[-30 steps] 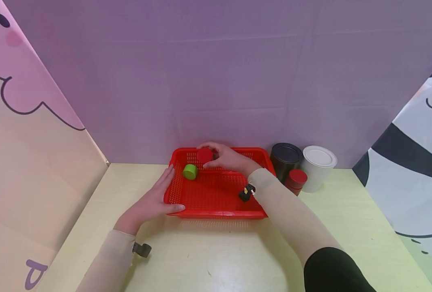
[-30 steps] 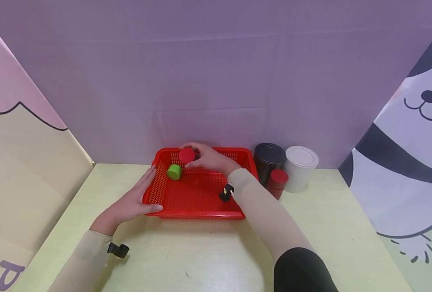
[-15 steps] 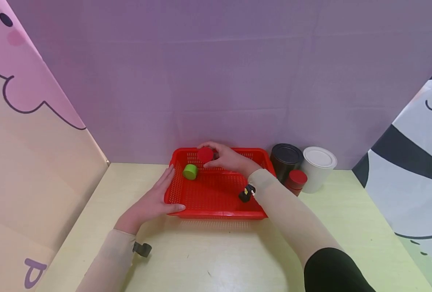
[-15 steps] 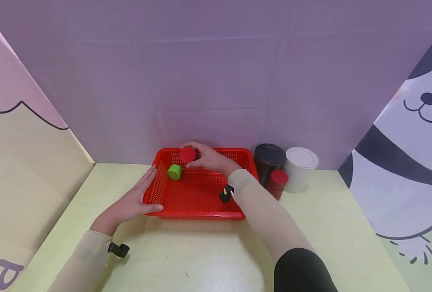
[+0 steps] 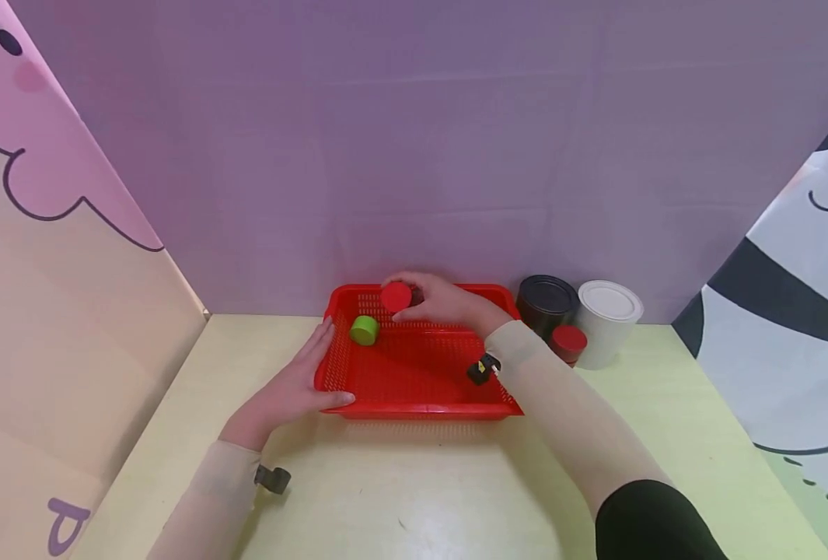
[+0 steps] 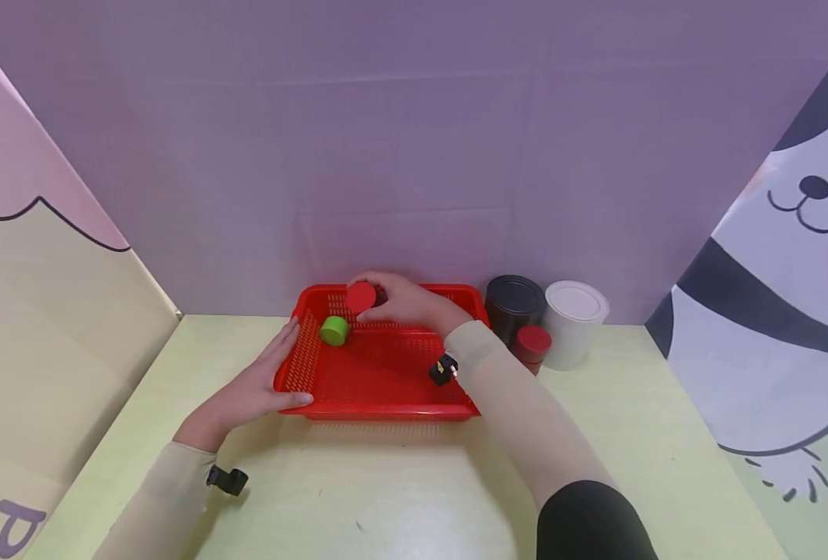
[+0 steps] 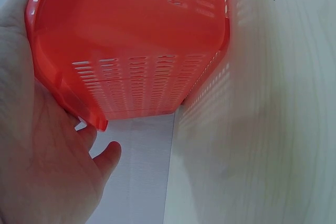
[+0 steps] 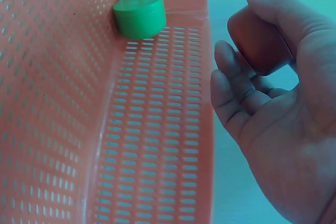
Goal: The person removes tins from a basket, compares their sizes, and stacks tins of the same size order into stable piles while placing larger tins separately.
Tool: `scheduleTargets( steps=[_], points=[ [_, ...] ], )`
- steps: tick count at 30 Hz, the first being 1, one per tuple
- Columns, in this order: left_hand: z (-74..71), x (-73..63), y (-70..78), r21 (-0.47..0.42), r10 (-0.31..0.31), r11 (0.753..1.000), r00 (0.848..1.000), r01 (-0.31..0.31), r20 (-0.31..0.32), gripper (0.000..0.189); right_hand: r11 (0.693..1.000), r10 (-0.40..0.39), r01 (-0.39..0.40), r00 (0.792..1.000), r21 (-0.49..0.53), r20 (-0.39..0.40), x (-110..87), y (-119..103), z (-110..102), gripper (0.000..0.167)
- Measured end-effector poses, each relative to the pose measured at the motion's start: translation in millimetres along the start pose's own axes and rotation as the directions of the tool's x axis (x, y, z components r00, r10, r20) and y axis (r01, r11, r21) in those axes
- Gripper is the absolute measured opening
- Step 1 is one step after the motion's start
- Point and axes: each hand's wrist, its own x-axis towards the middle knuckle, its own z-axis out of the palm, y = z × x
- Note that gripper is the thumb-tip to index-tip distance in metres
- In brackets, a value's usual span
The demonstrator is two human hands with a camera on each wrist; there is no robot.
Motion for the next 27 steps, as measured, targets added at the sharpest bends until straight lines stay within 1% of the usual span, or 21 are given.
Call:
scheduleTargets(
  steps=[3,6,9,13,16,20,23,27],
  points=[
    [-1.1,-1.2,-0.2,-0.009,-0.006,1.0,1.0,0.006,0.0,0.128,1.0,-0.01,0.01,1.0,-0.015,-0.01,-3.9,-4.2,-3.5,0.06],
    [-1.6,-1.1,0.0,-0.009,0.006,1.0,1.0,-0.006,-0.007,0.125,0.999,-0.006,0.005,1.0,-0.039,-0.025,-9.6,-10.9,-8.2,0.058],
    [-1.4,-0.1,-0.3,-0.011,0.004,1.0,1.0,-0.005,-0.011,0.124,0.998,-0.005,0.003,0.999,-0.06,-0.038,-16.7,-16.8,-13.1,0.055],
    [-0.9,1.4,-0.8,-0.017,-0.01,1.0,1.0,0.01,-0.01,0.126,0.998,-0.002,-0.002,0.998,-0.064,-0.057,-28.0,-21.5,-18.1,0.053],
    [-0.6,1.7,-0.6,-0.015,-0.003,1.0,1.0,0.003,-0.006,0.125,0.998,0.018,-0.023,0.997,-0.059,-0.081,-38.0,-22.9,-20.5,0.055],
    [-0.6,1.4,-0.5,-0.006,0.004,1.0,1.0,-0.004,-0.008,0.124,0.997,0.021,-0.03,0.991,-0.067,-0.135,-49.7,-22.1,-22.0,0.059],
    [-0.5,1.2,-1.0,-0.002,-0.001,1.0,1.0,0.001,-0.007,0.124,0.996,0.02,-0.035,0.982,-0.079,-0.187,-57.8,-20.6,-21.9,0.06],
    [-0.2,1.4,-0.8,-0.005,0.009,1.0,1.0,-0.009,-0.007,0.124,0.993,0.06,-0.083,0.964,-0.079,-0.26,-69.5,-19.3,-22.2,0.059]
  ],
)
